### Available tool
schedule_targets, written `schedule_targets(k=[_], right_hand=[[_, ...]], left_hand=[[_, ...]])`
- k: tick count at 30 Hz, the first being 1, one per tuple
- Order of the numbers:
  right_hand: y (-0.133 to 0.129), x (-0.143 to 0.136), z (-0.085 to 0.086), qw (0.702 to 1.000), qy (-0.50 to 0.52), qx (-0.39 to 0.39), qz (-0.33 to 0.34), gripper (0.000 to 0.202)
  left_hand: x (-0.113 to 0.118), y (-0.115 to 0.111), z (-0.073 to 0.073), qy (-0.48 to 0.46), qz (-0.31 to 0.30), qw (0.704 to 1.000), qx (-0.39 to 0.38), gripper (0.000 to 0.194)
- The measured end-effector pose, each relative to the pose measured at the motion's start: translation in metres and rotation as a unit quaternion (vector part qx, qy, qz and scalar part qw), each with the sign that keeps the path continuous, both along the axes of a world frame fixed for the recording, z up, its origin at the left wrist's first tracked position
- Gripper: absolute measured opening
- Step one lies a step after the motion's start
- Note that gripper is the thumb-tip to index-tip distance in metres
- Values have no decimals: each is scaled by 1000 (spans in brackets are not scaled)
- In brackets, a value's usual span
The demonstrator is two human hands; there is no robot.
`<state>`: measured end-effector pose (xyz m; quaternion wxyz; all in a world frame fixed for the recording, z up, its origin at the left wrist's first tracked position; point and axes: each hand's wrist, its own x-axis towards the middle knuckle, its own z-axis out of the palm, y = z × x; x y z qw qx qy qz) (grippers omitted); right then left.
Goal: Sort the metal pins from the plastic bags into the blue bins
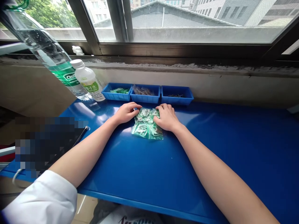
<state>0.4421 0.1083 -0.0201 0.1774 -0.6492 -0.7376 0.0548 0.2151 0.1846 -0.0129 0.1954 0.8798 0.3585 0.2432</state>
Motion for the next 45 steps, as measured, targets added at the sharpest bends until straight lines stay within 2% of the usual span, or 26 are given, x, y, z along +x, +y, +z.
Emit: schedule_targets(k=[5, 10, 15, 19, 24, 29, 38, 41, 45], right_hand=[[-2, 4, 2, 995, 97, 15, -10, 40], [-8, 5, 5, 972, 227, 55, -17, 40], [-9, 7, 8, 940, 337, 46, -16, 17], [-8, 9, 9, 914, 402, 48, -23, 18], [-7, 9, 10, 875, 479, 50, -39, 26], [-8, 8, 10, 886, 459, 48, -41, 26], [-8, 9, 7, 905, 421, 37, -40, 32], [-8, 9, 7, 914, 403, 34, -37, 34], [-8, 10, 5, 918, 393, 31, -33, 34]], left_hand=[[-1, 3, -3, -19, -17, 1000, -6, 37], [0, 5, -4, -50, -23, 998, -15, 42], [0, 4, -2, -80, -15, 997, -15, 39], [1, 3, -1, -117, 8, 993, -16, 32], [-1, 4, 2, -200, 69, 976, -55, 24], [-3, 7, 0, -214, 101, 967, -89, 30], [-4, 12, -3, -269, 48, 949, -160, 28], [-4, 10, 0, -243, 28, 955, -170, 27], [-4, 8, 2, -174, 35, 969, -171, 26]])
